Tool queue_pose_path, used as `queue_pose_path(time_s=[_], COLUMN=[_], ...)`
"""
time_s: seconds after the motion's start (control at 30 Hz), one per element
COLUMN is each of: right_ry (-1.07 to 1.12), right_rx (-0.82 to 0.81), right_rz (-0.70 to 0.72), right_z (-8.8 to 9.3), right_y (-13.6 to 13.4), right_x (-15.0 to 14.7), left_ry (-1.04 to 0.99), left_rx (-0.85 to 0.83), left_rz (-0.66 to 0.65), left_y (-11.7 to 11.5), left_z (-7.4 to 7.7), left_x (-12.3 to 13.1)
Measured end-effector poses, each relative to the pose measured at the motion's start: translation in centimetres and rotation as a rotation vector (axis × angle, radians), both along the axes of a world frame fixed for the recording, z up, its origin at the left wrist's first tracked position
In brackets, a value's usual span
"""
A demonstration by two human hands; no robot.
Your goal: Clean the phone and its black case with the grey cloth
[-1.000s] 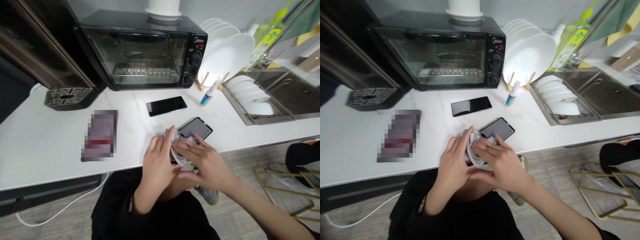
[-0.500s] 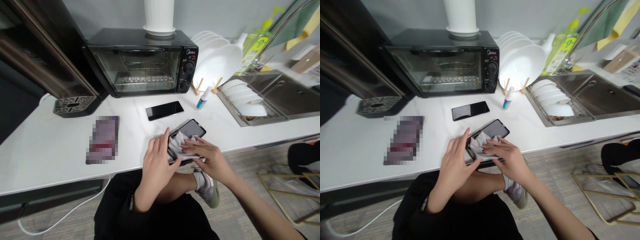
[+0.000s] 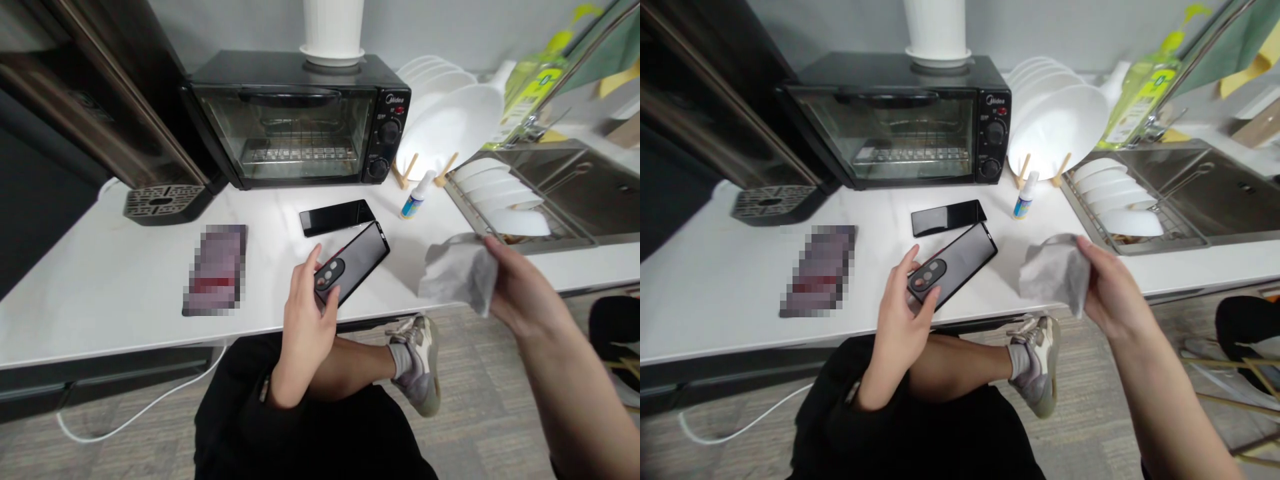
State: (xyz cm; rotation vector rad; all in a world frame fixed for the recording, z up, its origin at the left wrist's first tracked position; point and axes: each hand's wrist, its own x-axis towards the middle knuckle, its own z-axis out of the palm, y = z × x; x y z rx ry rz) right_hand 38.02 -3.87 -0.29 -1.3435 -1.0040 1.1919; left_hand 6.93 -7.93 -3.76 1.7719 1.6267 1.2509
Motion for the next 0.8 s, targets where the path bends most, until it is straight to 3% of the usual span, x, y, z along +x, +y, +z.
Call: queue_pose_path(time_s=[0.07,0.17,0.23,0.37,0.43,0.5,0.57,0.6,0.7,0.8], right_ry=[-0.061,-0.137,-0.197,-0.421,-0.624,-0.866,-1.067,-1.135,-1.210,-1.109], right_rx=[0.067,0.141,0.254,0.412,0.456,0.557,0.678,0.716,0.706,0.612], right_rz=[-0.023,0.089,0.090,-0.061,0.082,0.341,0.548,0.582,0.488,0.348], right_z=[0.2,-0.4,-1.2,-2.0,-2.2,-2.5,-2.9,-3.1,-3.3,-3.1], right_y=[0.4,0.3,-0.1,-0.9,-1.5,-2.0,-2.3,-2.2,-1.5,-0.6], right_x=[1.1,0.8,-0.8,-6.0,-8.7,-10.8,-11.8,-11.9,-10.8,-9.2], left_ry=[-0.060,-0.087,-0.016,0.229,0.283,0.310,0.330,0.321,0.215,0.104], left_rx=[-0.022,-0.051,-0.029,0.041,0.052,0.041,0.032,0.028,0.010,-0.036], left_rz=[0.019,0.034,0.032,-0.022,-0.037,-0.044,-0.050,-0.055,-0.058,-0.005], left_y=[0.1,0.1,0.0,0.0,0.0,0.1,0.1,0.1,0.0,-0.1], left_z=[-0.2,-0.4,-0.4,0.0,0.1,0.2,0.3,0.3,0.3,0.2], left_x=[-0.1,0.0,0.1,0.4,0.4,0.3,0.3,0.3,0.3,0.3])
